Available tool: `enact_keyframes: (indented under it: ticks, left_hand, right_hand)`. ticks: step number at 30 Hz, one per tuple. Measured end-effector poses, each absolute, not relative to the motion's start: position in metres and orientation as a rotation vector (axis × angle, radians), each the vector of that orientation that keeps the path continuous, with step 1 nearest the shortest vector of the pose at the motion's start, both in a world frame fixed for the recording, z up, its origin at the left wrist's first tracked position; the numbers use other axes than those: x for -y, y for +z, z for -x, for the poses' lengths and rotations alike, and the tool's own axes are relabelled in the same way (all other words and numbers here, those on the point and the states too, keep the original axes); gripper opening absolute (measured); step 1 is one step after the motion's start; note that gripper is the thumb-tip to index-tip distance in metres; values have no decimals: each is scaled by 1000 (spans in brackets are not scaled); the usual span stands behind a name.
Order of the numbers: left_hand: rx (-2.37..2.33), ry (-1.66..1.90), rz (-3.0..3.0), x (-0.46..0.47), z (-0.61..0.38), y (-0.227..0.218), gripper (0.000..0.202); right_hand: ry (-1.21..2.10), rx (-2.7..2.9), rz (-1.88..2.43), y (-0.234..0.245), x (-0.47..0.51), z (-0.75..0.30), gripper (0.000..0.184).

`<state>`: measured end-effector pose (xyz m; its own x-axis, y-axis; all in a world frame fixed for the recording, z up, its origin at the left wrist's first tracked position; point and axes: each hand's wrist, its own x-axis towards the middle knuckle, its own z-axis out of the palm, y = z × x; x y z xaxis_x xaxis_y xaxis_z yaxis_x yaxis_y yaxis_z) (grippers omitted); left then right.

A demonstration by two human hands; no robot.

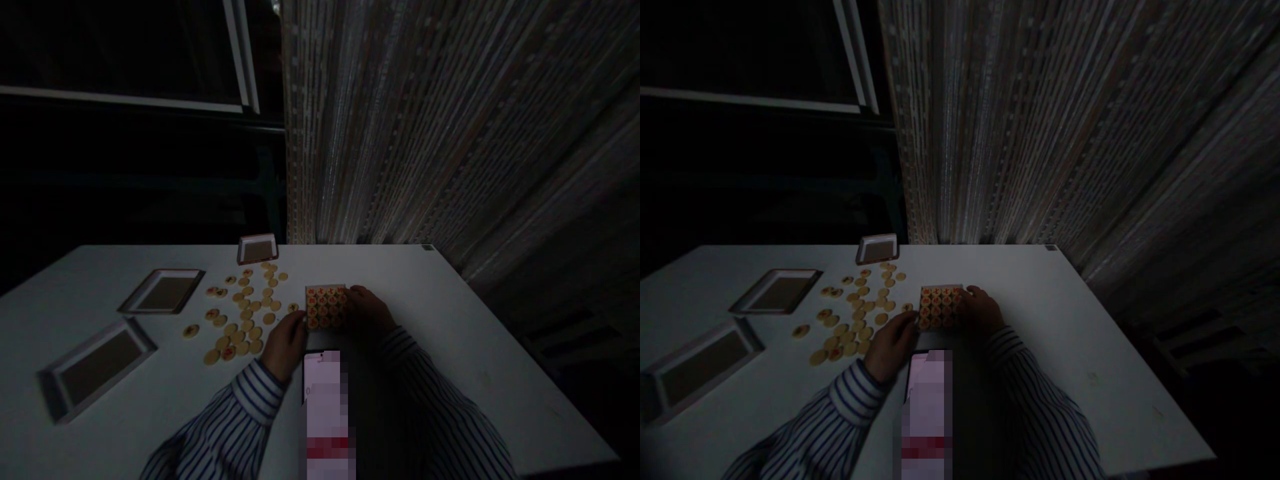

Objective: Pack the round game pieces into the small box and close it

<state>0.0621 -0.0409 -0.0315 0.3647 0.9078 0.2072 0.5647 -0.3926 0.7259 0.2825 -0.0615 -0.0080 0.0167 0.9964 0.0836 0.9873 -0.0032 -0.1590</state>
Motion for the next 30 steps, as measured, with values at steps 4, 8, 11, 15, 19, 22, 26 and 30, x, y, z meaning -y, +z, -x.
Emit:
enact_keyframes:
  ticks: [4,8,11,15,19,22,26,30]
  left_hand:
    - [-1272,813,-2081,41,-62,-32,34]
    - [-1253,820,-2079,42,-63,-29,33]
    - [-1244,813,-2074,42,-63,-27,33]
    - [-1232,822,-2066,42,-63,-28,32]
    - [-1197,844,-2051,42,-62,-30,32]
    - [-1194,844,-2047,42,-63,-32,33]
    - [-1196,853,-2047,42,-63,-34,33]
    - [-1176,859,-2053,42,-62,-37,34]
  right_hand:
    - [93,2086,2156,-4,62,-280,41]
    - [103,2087,2157,-2,62,-279,41]
    - [105,2087,2166,-3,62,-279,41]
    - [80,2098,2154,-3,62,-279,41]
    - [89,2090,2151,-4,62,-279,40]
    - [82,2089,2124,-5,63,-281,41]
    - [62,2072,2091,-5,66,-283,40]
    - [146,1973,2132,-6,70,-286,37]
